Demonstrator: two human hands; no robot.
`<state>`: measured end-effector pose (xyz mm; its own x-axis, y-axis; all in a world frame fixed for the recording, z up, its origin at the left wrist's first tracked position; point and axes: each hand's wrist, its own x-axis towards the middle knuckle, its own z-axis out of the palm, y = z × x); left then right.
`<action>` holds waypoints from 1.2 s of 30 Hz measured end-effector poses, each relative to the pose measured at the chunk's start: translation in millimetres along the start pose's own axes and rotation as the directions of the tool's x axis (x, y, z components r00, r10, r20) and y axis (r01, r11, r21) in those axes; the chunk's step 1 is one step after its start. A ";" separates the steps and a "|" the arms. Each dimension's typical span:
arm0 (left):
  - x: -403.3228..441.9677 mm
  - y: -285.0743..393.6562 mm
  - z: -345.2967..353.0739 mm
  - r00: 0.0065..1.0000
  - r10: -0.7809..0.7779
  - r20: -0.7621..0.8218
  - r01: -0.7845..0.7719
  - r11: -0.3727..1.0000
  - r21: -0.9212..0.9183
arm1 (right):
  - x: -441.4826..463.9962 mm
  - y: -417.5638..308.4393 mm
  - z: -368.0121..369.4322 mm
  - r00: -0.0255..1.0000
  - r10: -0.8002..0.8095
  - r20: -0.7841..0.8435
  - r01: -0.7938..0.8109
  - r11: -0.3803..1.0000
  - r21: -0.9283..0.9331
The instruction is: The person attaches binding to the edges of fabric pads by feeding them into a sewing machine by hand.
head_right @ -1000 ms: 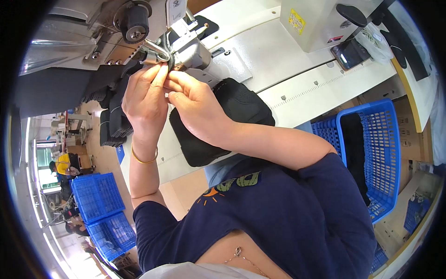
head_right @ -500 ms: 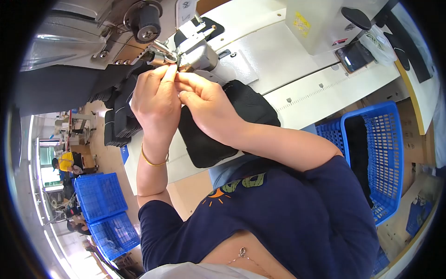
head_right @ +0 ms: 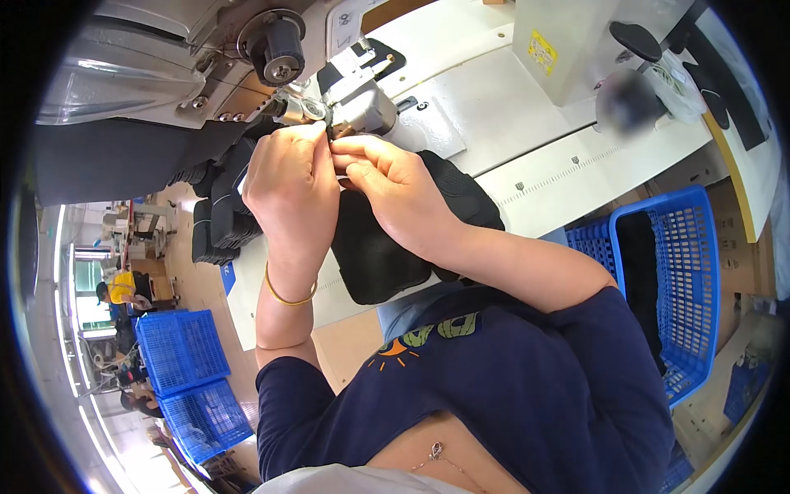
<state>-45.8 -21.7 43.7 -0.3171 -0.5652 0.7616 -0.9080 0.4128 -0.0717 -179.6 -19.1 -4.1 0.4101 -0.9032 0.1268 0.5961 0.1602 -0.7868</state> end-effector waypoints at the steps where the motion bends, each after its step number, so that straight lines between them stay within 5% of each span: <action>1: 0.2 0.5 -0.4 1.000 -0.018 0.006 0.018 1.000 -0.011 | -0.1 0.1 -0.9 1.000 0.000 -0.003 0.000 1.000 -0.009; 6: -0.1 3.2 1.7 0.996 -0.087 -0.021 0.085 0.994 -0.066 | 0.6 6.5 -6.9 1.000 -0.005 -0.021 0.005 1.000 0.016; 9: -9.8 5.0 1.4 0.995 -0.097 -0.003 0.096 0.989 0.113 | 1.3 9.2 -9.7 0.997 -0.063 -0.041 0.064 0.998 0.001; 19: -28.1 18.3 -40.0 0.990 -0.070 0.126 0.059 0.994 0.093 | -5.7 15.9 -3.4 0.993 -0.097 0.069 0.118 0.861 -0.495; 36: -18.4 26.2 -20.0 0.997 0.082 0.016 -0.082 0.995 0.064 | -9.8 -2.7 -3.3 0.983 -0.181 0.041 0.178 0.856 -0.486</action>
<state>-58.3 13.9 40.7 -0.3944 -0.5410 0.7428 -0.8944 0.4115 -0.1752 -187.6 -12.0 -5.2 0.3233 -0.9002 0.2916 0.2476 -0.2170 -0.9443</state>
